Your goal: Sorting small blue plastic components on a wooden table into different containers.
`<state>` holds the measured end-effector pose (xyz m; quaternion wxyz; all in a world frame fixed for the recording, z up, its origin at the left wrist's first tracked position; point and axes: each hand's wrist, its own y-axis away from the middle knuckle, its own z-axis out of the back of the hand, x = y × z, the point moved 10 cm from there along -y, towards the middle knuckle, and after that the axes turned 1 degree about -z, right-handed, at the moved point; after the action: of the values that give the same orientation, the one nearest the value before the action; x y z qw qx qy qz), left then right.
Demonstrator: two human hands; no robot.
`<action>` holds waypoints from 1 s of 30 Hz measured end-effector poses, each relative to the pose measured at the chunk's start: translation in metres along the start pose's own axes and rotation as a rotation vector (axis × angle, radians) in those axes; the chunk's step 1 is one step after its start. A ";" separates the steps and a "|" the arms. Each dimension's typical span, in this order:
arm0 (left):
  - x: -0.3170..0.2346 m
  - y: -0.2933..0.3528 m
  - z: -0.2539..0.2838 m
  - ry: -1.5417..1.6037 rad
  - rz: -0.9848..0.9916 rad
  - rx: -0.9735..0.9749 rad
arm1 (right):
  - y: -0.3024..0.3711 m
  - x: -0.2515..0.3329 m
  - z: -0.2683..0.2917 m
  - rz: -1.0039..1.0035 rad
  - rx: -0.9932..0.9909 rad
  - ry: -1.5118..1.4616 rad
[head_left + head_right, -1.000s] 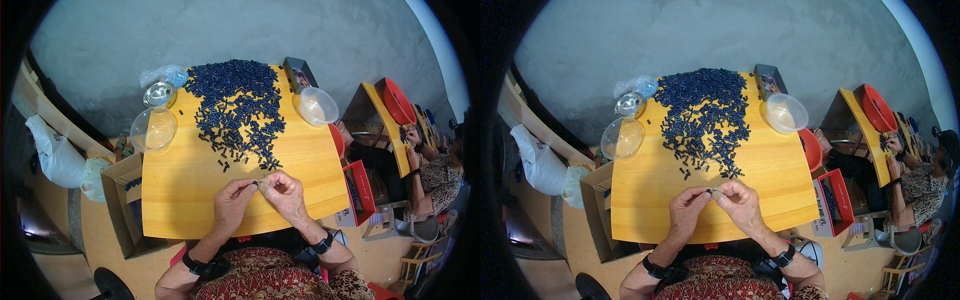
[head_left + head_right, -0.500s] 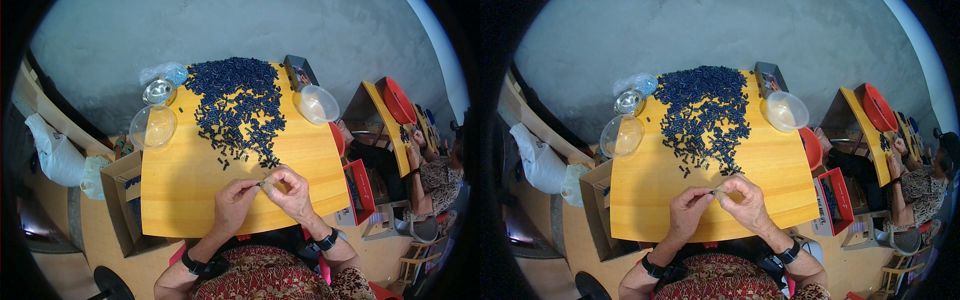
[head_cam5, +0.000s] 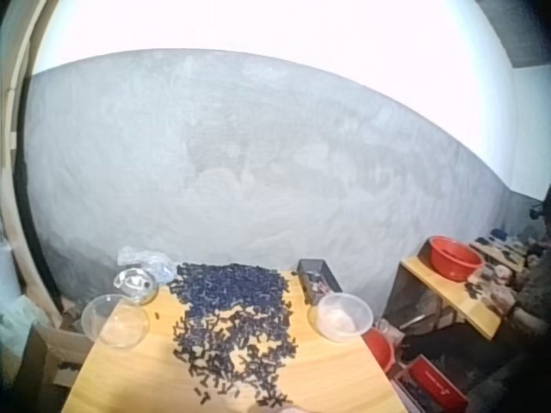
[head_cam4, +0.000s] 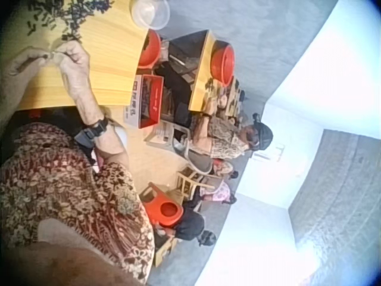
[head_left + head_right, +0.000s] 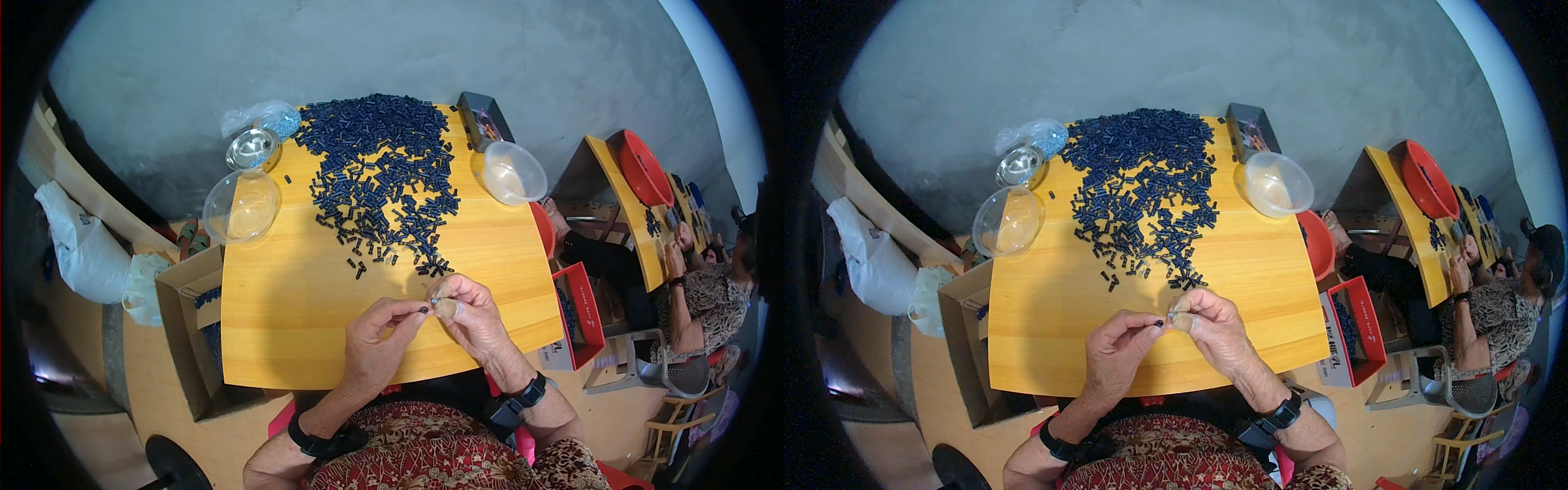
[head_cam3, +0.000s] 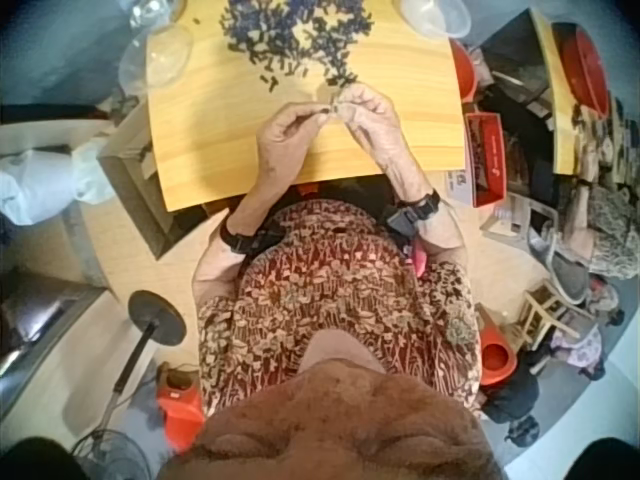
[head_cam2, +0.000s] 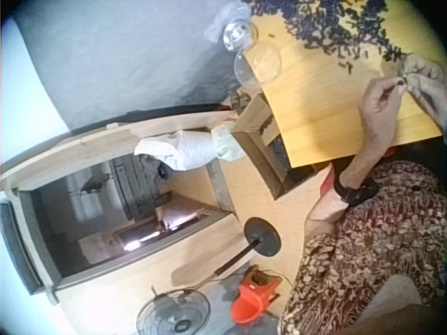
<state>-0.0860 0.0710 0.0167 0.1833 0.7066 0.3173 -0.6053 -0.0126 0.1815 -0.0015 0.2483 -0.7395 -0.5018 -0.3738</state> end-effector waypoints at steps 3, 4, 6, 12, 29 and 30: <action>-0.002 0.000 0.003 -0.050 -0.012 -0.019 | 0.000 0.005 0.001 0.025 -0.028 0.081; -0.004 0.000 0.006 -0.100 -0.023 -0.042 | 0.002 0.011 0.004 0.038 -0.080 0.300; -0.003 -0.001 0.008 -0.101 -0.035 -0.051 | 0.002 0.022 0.002 0.051 -0.131 0.518; 0.007 0.000 0.009 -0.072 0.067 -0.053 | 0.004 0.047 -0.041 0.374 -0.051 1.132; 0.038 0.001 0.015 0.258 0.244 -0.114 | 0.012 0.040 -0.050 0.566 -0.090 1.323; 0.040 0.002 0.016 0.261 0.255 -0.123 | 0.012 0.039 -0.050 0.565 -0.089 1.323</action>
<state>-0.0940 0.0681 -0.0255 0.2586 0.8011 0.2828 -0.4598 -0.0081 0.1618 0.0595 0.5571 -0.4693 -0.0201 -0.6848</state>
